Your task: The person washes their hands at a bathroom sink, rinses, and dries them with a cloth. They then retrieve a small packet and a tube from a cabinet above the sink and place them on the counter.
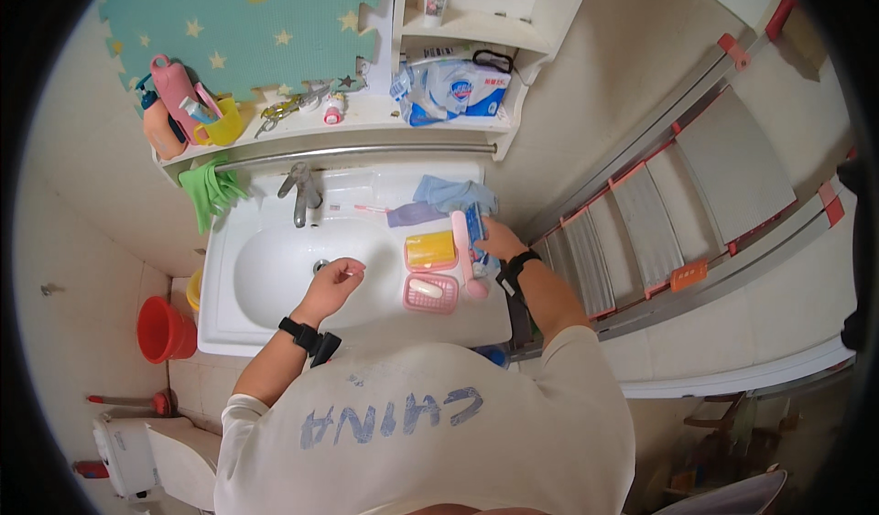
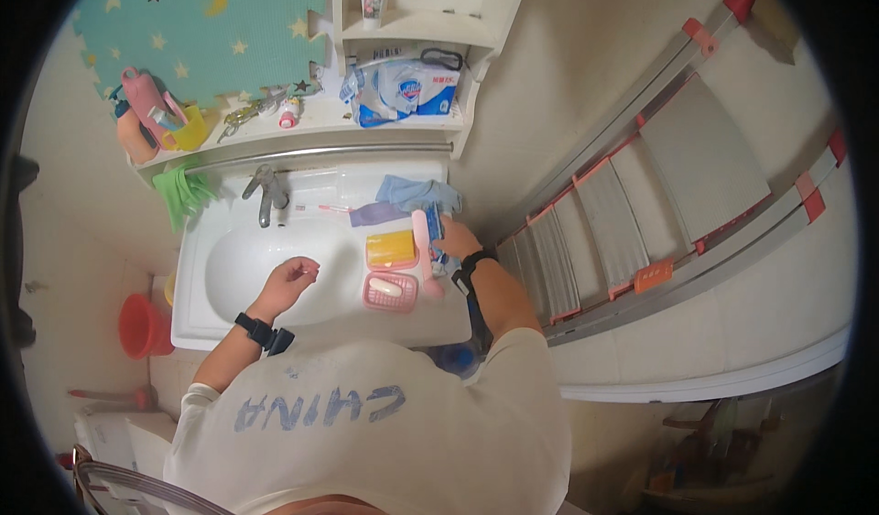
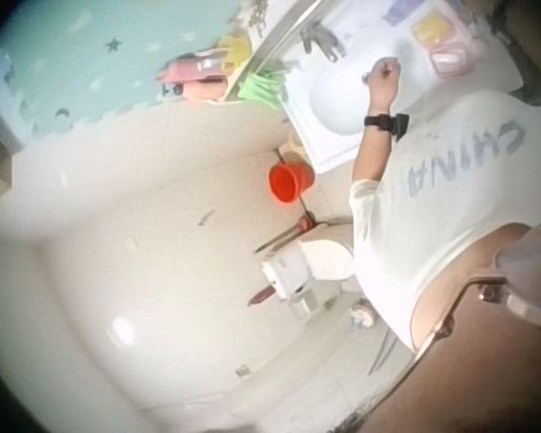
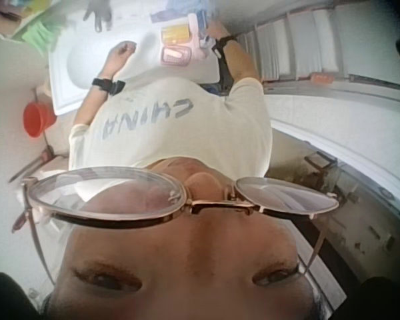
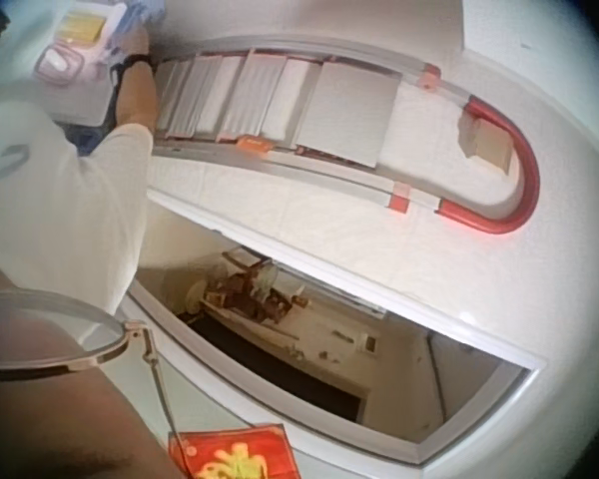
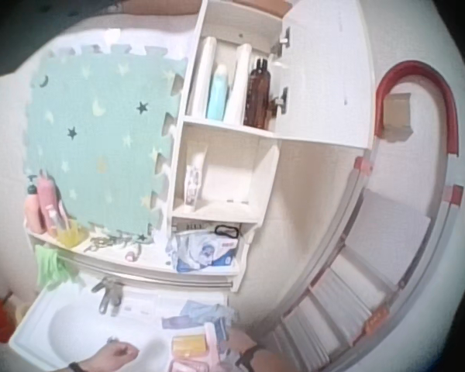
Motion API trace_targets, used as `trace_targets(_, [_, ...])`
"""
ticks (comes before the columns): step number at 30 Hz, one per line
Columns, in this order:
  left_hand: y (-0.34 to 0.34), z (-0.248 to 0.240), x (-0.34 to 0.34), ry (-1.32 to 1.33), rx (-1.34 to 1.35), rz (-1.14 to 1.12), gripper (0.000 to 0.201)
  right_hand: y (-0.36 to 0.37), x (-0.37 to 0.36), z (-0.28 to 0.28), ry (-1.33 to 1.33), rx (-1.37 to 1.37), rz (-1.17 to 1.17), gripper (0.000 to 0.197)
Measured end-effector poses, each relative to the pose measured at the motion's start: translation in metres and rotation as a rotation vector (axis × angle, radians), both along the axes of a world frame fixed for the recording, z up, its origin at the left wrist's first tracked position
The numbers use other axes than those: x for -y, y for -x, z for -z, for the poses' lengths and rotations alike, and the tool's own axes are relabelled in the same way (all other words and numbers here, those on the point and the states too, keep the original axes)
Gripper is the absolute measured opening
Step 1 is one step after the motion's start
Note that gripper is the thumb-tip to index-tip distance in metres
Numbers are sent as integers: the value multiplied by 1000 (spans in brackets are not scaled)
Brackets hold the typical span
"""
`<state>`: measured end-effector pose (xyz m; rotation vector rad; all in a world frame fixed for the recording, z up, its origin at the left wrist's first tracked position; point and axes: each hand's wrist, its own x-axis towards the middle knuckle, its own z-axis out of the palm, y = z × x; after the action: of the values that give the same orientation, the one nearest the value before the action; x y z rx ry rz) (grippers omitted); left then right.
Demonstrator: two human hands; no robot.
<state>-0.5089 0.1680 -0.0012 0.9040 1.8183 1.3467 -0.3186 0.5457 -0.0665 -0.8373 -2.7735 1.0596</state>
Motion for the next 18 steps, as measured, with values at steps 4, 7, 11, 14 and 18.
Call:
trace_targets(4, [3, -1, 3, 26, -13, -53, 16, 4, 0, -6, -217, 137, -35, 55])
trace_targets(7, [2, -4, 3, 33, -30, -71, 15, 3, 5, -38, -349, 175, -50, 43])
trace_targets(11, [6, -15, -3, 12, -79, -55, 14, 16, 10, -134, -657, -251, -193, 29])
trace_targets(14, [15, -29, -10, -30, -137, -47, 13, 30, 14, -233, -894, -503, -170, 21])
trace_targets(18, [22, -46, -21, -136, -184, -59, 13, 65, 2, -350, -1198, -758, -122, 20])
